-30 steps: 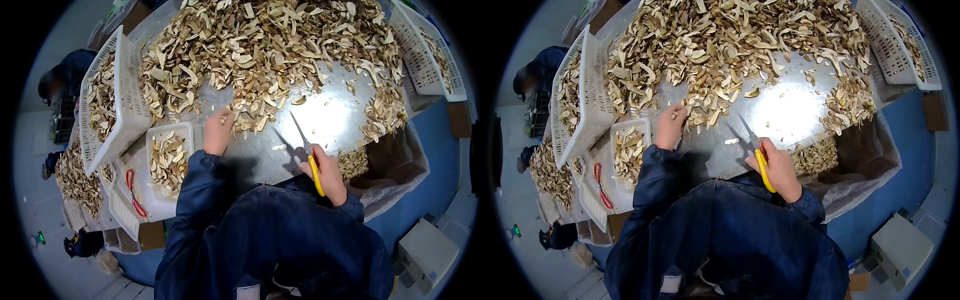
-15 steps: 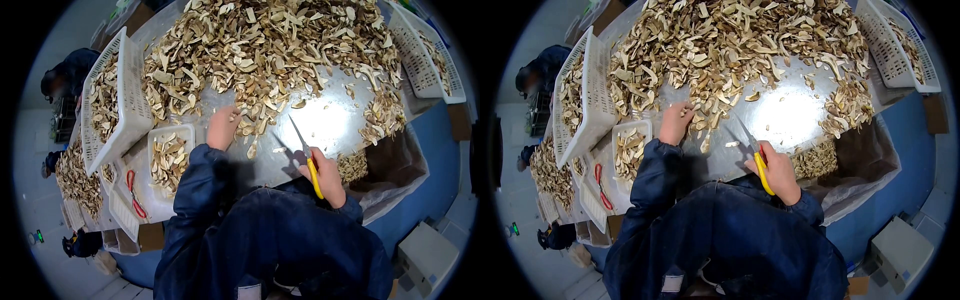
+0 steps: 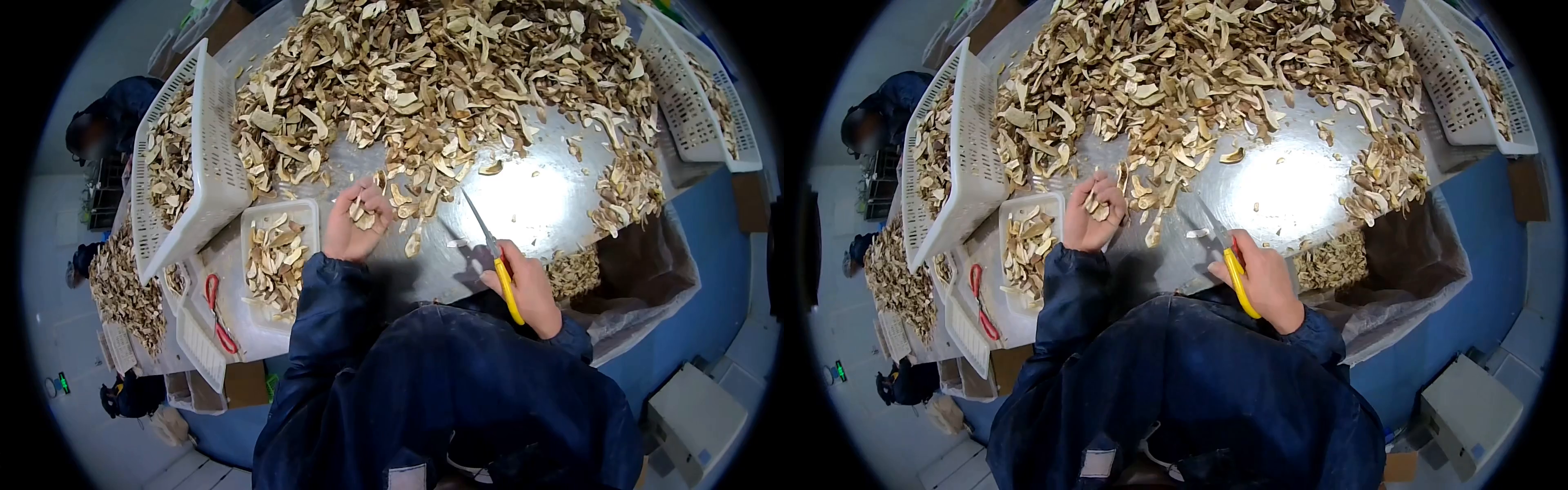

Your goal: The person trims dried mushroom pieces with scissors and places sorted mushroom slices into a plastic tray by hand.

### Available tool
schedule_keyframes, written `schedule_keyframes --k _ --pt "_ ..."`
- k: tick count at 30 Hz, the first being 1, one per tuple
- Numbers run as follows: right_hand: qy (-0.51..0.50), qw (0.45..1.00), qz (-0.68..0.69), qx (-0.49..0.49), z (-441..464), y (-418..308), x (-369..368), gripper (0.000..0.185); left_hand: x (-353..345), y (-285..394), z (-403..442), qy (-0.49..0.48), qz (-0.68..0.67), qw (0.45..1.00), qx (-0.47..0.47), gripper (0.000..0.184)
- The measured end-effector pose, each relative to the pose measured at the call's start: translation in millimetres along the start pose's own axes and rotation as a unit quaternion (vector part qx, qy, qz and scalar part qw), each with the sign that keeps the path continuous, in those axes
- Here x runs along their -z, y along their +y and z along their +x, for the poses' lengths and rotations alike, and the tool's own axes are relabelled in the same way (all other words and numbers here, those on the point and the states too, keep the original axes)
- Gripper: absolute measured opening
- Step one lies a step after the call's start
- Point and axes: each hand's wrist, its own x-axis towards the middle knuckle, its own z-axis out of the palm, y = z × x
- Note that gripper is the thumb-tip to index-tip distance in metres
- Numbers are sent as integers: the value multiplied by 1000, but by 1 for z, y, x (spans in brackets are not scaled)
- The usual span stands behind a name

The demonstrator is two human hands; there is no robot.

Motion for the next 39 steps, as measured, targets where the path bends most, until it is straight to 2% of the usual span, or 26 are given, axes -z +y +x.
schedule_keyframes --k 2,3,4,6,7,10,11,14,15,18,19,22,28,34,37,39 --pt "10 1000 -5 -7 -1 4 0 47 -21 -4 0 115 116 984 -70 23" --pt "8 1000 -5 -7 -1 5 0 47 -16 2 7 26 177 983 -45 16" --pt "6 1000 -5 -8 -1 6 0 47 -11 3 10 52 324 943 -50 13" --pt "1 1000 -10 -15 -2 6 1 48 -11 -5 20 96 593 797 -56 7" --pt "-3 1000 -15 -21 -2 4 2 47 -6 -12 28 39 780 597 -186 8" --pt "-3 1000 -19 -20 -2 3 1 47 8 -24 44 -17 890 334 -309 14" --pt "-1 1000 -19 -18 -2 3 1 46 12 -23 48 -19 889 327 -320 13" --pt "13 1000 -27 -9 -3 2 3 46 -10 -16 36 63 816 540 -198 10" --pt "11 1000 -25 -15 -4 3 3 46 -12 -8 34 112 651 750 -36 18" --pt "-2 999 -22 -23 1 5 2 46 -15 -6 15 43 381 923 -20 27" --pt "-6 999 -24 -23 2 5 1 45 -10 -4 13 31 324 946 7 33" --pt "-16 999 -28 -12 3 0 1 46 -17 -14 6 68 267 961 17 32" --pt "-41 999 -22 -12 4 -12 3 52 -31 -36 -4 133 236 962 24 22" --pt "-49 999 4 16 5 -12 3 63 -34 -45 -15 6 235 971 51 20" --pt "-48 998 13 29 6 -15 3 64 -42 -53 -18 29 253 965 55 23" --pt "-46 998 17 37 7 -16 2 63 -39 -61 -16 35 295 955 27 23"
